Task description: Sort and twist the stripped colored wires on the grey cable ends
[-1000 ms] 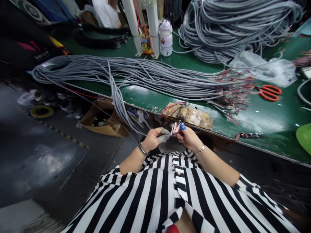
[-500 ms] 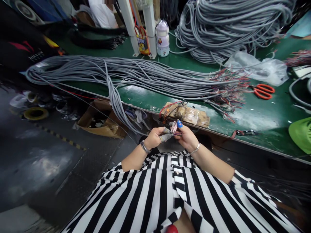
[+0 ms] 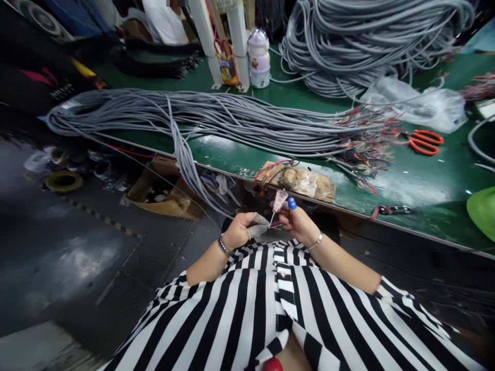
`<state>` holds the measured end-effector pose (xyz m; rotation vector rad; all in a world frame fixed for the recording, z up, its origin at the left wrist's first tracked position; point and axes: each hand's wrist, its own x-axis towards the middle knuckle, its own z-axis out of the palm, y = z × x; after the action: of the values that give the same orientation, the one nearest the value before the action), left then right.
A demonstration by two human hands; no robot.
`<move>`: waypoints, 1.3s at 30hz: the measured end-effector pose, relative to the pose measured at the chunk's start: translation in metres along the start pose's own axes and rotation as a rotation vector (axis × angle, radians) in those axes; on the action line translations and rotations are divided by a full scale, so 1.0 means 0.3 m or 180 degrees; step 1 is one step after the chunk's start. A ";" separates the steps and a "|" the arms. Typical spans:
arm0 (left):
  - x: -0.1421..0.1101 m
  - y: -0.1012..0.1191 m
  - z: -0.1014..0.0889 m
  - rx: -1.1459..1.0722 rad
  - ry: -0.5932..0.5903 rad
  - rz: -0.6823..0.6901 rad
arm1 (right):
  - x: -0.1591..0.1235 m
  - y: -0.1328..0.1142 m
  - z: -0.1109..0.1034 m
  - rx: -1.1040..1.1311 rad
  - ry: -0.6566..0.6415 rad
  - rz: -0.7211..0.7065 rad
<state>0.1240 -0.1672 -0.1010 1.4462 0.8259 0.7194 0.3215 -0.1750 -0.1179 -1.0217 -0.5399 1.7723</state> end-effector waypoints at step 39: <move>0.693 0.265 -0.091 0.4220 -0.0075 0.0821 | -0.049 0.016 -0.052 -0.1219 0.0147 -0.0351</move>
<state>0.2203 0.0229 -0.0307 2.7641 1.1785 0.2734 0.3343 -0.1917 -0.1240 -1.2640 -0.9129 1.5764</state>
